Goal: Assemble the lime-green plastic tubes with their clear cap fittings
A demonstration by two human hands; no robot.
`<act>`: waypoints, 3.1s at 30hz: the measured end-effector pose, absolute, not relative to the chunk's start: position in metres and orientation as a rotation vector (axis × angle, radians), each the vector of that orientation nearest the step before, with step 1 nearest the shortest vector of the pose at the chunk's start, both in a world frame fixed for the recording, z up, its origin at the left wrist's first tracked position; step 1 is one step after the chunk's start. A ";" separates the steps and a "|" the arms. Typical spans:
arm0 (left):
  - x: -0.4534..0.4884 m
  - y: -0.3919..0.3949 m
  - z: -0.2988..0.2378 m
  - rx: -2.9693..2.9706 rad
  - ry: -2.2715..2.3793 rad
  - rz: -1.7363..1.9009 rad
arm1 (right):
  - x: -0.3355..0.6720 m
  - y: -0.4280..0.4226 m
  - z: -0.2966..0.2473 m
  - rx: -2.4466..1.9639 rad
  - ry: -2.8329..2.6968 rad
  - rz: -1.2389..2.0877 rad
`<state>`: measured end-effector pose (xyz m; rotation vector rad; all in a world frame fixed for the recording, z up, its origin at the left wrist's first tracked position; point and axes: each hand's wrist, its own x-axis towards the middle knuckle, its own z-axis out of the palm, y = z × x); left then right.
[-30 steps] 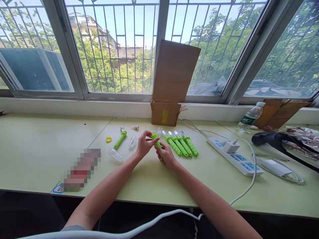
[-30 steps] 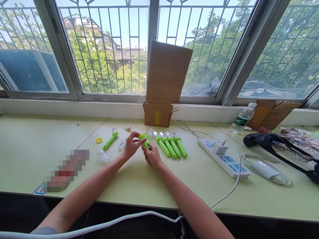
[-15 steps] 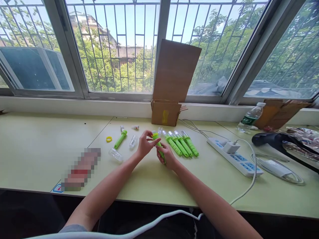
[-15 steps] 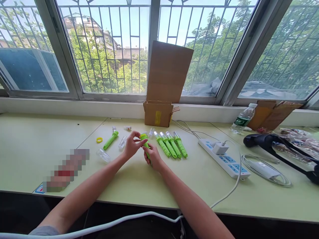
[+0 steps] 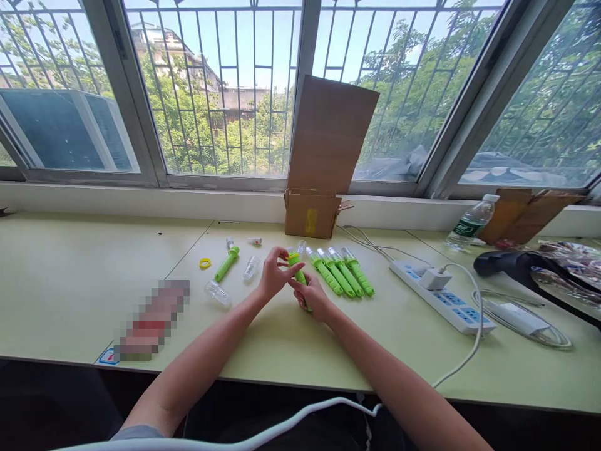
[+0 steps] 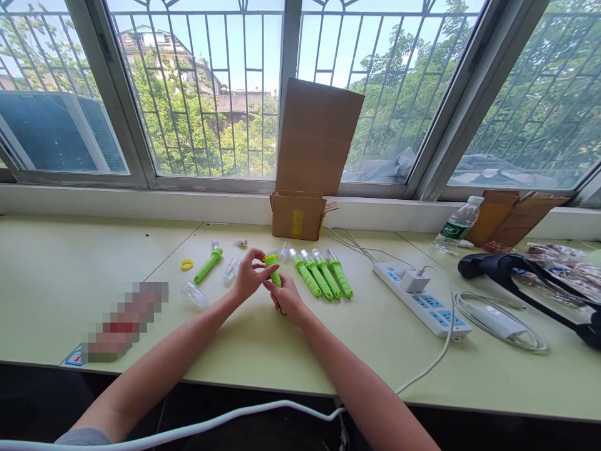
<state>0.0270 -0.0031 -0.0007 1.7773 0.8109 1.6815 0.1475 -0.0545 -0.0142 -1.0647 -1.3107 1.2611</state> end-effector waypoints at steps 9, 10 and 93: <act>0.024 0.002 -0.004 1.779 0.829 1.679 | 0.145 -0.054 -0.013 -1.076 -1.209 1.198; 0.023 0.003 -0.004 1.776 0.836 1.675 | 0.145 -0.053 -0.013 -1.064 -1.201 1.176; 0.025 0.006 -0.004 1.812 0.870 1.536 | 0.144 -0.050 -0.017 -1.042 -1.154 1.281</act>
